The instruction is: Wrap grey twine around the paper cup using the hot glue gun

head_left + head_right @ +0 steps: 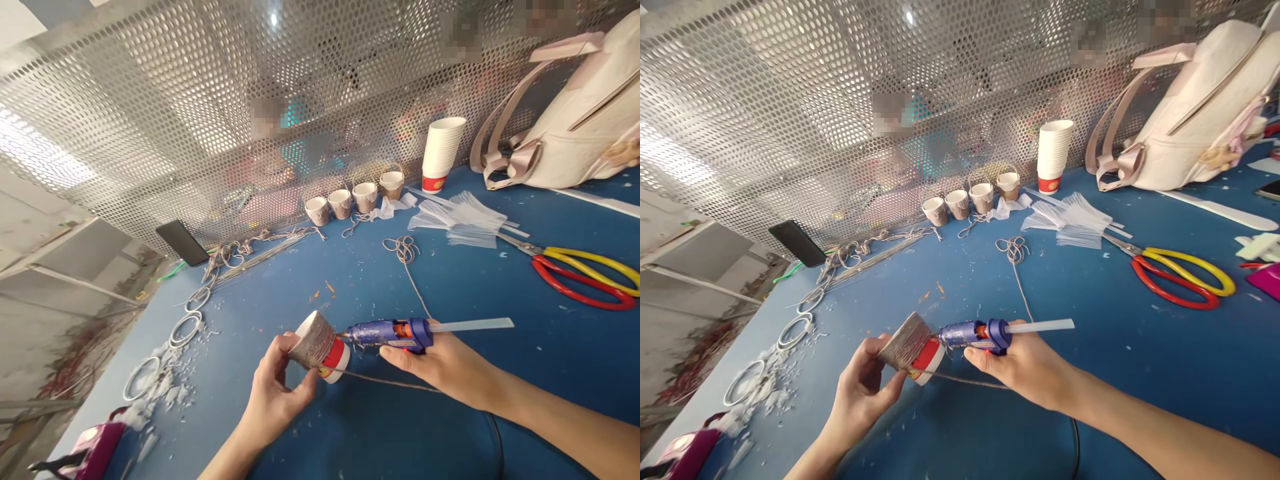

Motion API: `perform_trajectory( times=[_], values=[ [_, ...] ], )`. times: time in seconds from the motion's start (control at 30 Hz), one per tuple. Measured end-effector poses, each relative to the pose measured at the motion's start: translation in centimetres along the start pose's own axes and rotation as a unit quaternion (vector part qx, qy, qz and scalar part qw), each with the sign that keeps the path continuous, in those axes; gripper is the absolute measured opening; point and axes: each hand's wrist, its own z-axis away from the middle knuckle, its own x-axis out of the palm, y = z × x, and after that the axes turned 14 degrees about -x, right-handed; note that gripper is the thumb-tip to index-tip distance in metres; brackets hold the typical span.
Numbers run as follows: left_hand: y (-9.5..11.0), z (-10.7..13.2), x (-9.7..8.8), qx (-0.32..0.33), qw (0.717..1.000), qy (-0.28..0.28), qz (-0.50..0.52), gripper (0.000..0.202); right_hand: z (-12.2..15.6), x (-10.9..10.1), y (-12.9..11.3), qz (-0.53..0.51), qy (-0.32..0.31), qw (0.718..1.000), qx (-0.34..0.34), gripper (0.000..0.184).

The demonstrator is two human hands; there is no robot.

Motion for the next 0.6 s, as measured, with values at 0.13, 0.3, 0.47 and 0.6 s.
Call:
perform_trajectory(
  times=[0.13, 0.3, 0.47, 0.6],
  values=[
    [-0.1, 0.0, -0.1, -0.009, 1.0, 0.002, 0.019, 0.014, -0.2, -0.4, 0.1, -0.085, -0.024, 0.992, 0.085, 0.035],
    [0.0, 0.0, -0.2, -0.014, 0.999, 0.026, 0.038, 0.013, -0.9, -0.7, 0.8, -0.097, 0.03, 0.991, 0.089, 0.038],
    [0.6, 0.4, 0.0, -0.002, 1.0, 0.02, -0.022, 0.012, -2.0, -0.1, 2.7, 0.112, 0.099, 0.988, 0.043, 0.031],
    [0.8, 0.8, 0.3, 0.024, 0.994, 0.036, -0.097, 0.012, -2.8, 0.7, 4.1, 0.324, 0.083, 0.942, -0.037, 0.024]
  ],
)
